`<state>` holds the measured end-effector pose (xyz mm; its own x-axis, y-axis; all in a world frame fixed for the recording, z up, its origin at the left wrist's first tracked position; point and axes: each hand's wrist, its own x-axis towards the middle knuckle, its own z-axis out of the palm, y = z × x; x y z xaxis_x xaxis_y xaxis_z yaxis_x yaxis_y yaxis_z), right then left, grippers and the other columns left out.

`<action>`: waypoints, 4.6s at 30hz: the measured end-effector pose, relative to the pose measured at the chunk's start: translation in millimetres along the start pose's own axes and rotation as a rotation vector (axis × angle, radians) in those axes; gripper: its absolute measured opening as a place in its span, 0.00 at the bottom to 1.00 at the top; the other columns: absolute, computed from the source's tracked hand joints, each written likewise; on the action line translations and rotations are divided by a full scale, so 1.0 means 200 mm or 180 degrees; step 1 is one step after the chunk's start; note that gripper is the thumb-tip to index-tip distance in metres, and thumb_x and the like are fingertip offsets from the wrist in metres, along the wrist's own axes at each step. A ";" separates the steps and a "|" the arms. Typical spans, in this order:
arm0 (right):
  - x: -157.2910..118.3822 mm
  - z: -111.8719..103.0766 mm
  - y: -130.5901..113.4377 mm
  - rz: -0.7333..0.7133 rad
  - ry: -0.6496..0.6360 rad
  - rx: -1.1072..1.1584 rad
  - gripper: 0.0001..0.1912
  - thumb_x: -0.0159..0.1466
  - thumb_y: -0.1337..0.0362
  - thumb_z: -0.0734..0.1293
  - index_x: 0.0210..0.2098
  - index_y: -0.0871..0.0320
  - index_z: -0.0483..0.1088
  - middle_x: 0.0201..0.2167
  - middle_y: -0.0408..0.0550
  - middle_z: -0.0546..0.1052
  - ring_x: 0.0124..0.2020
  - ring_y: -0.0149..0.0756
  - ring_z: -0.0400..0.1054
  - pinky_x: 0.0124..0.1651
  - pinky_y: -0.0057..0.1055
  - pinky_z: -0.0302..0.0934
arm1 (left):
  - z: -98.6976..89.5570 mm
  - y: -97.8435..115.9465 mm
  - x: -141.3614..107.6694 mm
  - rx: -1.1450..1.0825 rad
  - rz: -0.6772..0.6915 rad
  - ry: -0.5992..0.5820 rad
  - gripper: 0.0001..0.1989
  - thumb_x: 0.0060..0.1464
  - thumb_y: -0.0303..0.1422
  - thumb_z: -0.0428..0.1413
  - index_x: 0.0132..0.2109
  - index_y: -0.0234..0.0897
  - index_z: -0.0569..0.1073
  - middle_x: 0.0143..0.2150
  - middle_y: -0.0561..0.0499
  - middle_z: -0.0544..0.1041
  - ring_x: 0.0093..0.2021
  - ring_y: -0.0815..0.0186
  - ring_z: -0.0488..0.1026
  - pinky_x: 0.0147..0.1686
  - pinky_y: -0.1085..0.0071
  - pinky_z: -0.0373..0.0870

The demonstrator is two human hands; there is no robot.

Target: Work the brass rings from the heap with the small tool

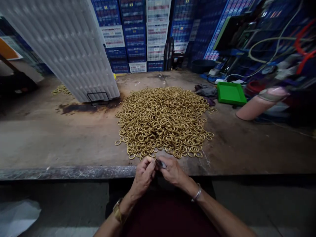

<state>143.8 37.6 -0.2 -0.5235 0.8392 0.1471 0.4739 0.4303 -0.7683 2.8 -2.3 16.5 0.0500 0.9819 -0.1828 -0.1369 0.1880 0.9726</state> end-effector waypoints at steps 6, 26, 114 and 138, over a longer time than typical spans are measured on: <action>0.00 0.02 -0.01 -0.0062 -0.0010 -0.0348 0.07 0.51 0.75 0.58 0.25 0.58 0.63 0.19 0.40 0.66 0.21 0.27 0.56 0.26 0.24 0.45 | -0.01 -0.05 0.00 0.0145 0.0117 0.0030 0.15 0.53 0.44 0.50 0.29 0.36 0.62 0.19 0.59 0.57 0.19 0.75 0.52 0.19 0.77 0.50; 0.15 0.03 -0.01 0.0719 -0.0015 -0.1828 0.11 0.58 0.72 0.58 0.38 0.56 0.65 0.31 0.47 0.75 0.29 0.33 0.68 0.27 0.27 0.44 | -0.01 -0.02 -0.02 -0.1511 -0.0429 -0.0070 0.12 0.51 0.39 0.53 0.31 0.33 0.66 0.24 0.51 0.70 0.16 0.76 0.60 0.13 0.79 0.53; 0.26 -0.06 -0.01 0.1047 0.0124 -0.2263 0.16 0.59 0.67 0.58 0.48 0.57 0.59 0.34 0.50 0.75 0.32 0.36 0.70 0.30 0.28 0.50 | -0.02 0.02 0.00 -0.1824 -0.0803 0.0009 0.08 0.48 0.33 0.56 0.33 0.35 0.65 0.30 0.51 0.70 0.21 0.75 0.62 0.16 0.80 0.54; 0.22 -0.09 0.00 0.1618 0.0247 0.2054 0.08 0.50 0.61 0.63 0.28 0.57 0.62 0.16 0.33 0.58 0.15 0.22 0.48 0.18 0.20 0.45 | 0.00 -0.01 0.14 0.0616 0.0916 0.0458 0.09 0.51 0.33 0.54 0.39 0.37 0.75 0.35 0.47 0.75 0.36 0.63 0.69 0.40 0.71 0.63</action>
<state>132.7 79.9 17.6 -0.2931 0.9108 -0.2907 0.1276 -0.2640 -0.9560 3.7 25.3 9.5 -0.1048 0.9897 0.0971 0.0652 -0.0906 0.9938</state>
